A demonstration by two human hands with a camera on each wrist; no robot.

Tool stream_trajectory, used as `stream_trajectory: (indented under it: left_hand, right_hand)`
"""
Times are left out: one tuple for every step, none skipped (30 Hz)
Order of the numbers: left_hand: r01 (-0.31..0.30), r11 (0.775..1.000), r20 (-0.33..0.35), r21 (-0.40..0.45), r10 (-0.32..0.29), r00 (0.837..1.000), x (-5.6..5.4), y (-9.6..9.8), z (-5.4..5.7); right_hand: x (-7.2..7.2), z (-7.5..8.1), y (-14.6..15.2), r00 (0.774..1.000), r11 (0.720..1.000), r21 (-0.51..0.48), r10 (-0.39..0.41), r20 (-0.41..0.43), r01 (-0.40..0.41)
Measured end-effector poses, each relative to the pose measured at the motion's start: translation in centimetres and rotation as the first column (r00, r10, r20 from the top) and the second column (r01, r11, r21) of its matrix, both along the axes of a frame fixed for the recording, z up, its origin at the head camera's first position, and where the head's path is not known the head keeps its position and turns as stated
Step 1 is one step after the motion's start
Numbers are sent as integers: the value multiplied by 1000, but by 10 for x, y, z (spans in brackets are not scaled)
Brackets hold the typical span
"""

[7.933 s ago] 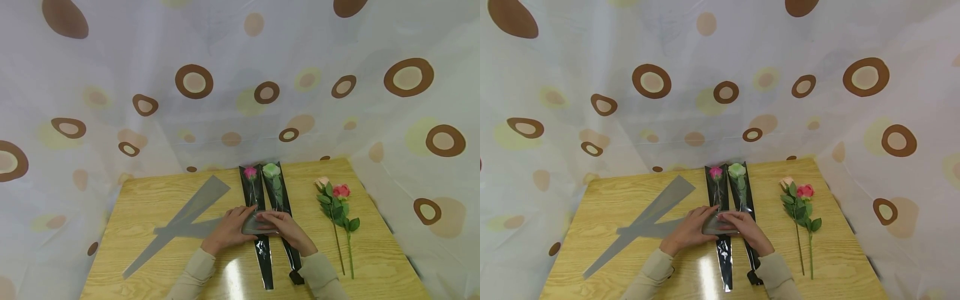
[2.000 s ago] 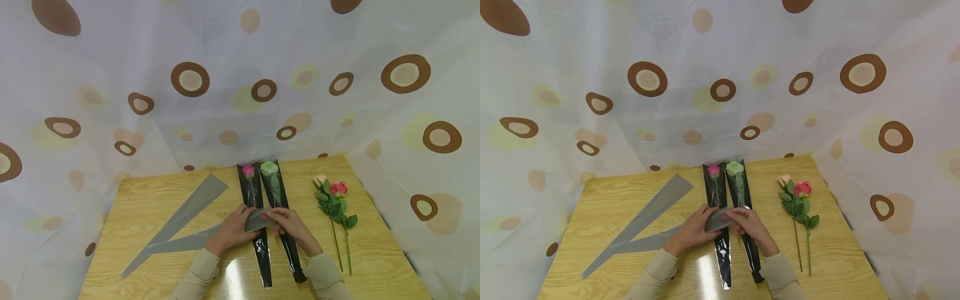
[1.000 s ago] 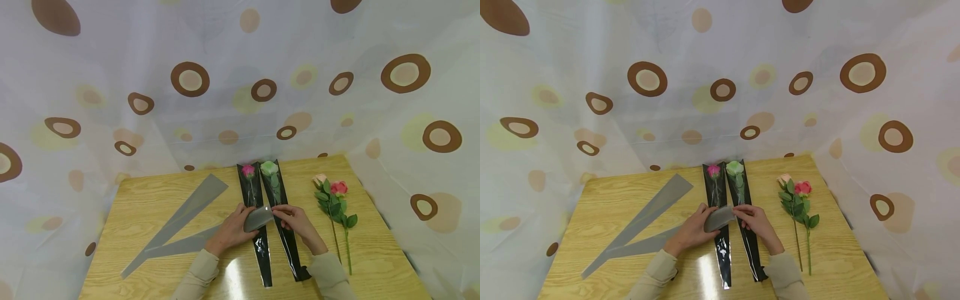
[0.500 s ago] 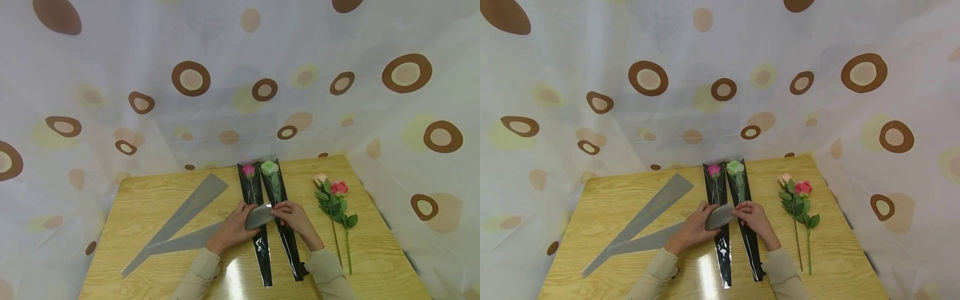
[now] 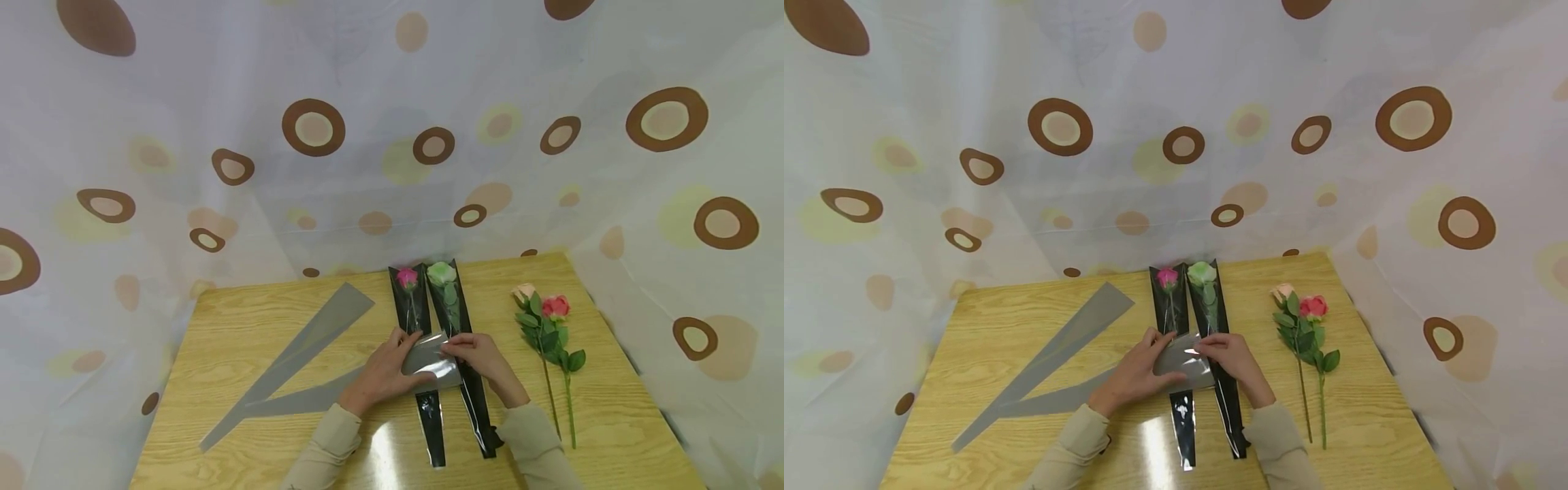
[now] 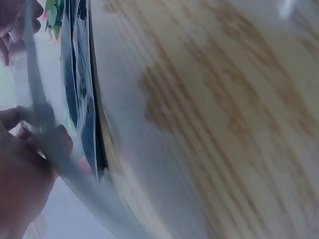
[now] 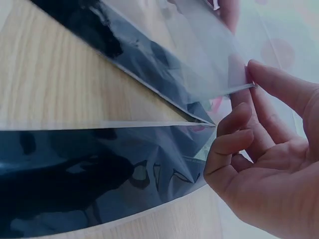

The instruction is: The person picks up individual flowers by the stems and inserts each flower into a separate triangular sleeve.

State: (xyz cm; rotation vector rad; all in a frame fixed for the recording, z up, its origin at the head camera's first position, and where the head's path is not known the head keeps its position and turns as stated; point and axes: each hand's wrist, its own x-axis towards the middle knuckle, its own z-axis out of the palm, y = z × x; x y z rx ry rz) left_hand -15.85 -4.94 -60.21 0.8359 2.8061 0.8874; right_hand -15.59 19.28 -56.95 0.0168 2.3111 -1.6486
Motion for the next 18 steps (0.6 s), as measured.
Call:
stream_trajectory:
  left_hand:
    - [-5,1000,6,-4,5,1000,0,0,0]
    - [-9,1000,1,-21,9,1000,0,0,0]
    - [-11,999,-7,-32,11,1000,0,0,-1]
    - [-12,999,-21,-41,11,1000,0,0,-1]
    - [-10,999,-38,-48,9,999,0,0,-2]
    - [-8,998,-55,-56,5,998,0,0,-3]
    - [-4,998,-73,-61,0,997,0,0,-4]
    - [-1,998,-90,-66,-5,996,0,0,-5]
    - [3,997,-101,-72,-10,995,0,0,-5]
    - [6,997,-110,-79,-15,994,1,0,-5]
    - [10,996,-116,-87,-20,993,2,0,-6]
    - [14,995,-122,-97,-26,992,2,0,-6]
    - [16,994,-127,-106,-29,991,3,0,-5]
    - [17,993,-130,-118,-32,991,3,1,-5]
    - [18,991,-132,-130,-35,991,4,1,-5]
    - [17,990,-139,-142,-37,990,4,1,-4]
    - [16,988,-149,-155,-40,988,5,1,-4]
    - [13,986,-160,-166,-40,986,5,2,-4]
  right_hand:
    - [0,1,0,1000,1000,-12,-7,6,7]
    - [0,1,1,1000,1000,-25,-15,16,15]
    - [0,2,1,1000,999,-35,-16,25,16]
    - [0,2,1,999,999,-40,-25,38,27]
    - [0,2,1,999,998,-47,-30,46,32]
    - [0,2,1,998,998,-54,-41,56,44]
    - [0,2,1,997,997,-62,-43,59,46]
    - [0,2,1,997,996,-67,-47,62,51]
    - [1,1,1,997,996,-77,-47,65,52]
    - [1,0,1,996,994,-91,-46,71,53]
    - [1,0,2,997,993,-108,-37,72,45]
    - [1,0,2,997,991,-132,-29,77,39]
    - [1,-1,3,997,987,-160,-18,82,31]
    - [2,-1,3,996,981,-193,-9,92,26]
    - [2,-1,3,994,973,-229,4,105,20]
    - [2,-1,3,993,965,-261,10,117,21]
    - [2,-1,3,992,957,-288,21,122,15]
    - [2,-2,3,991,950,-313,31,129,11]
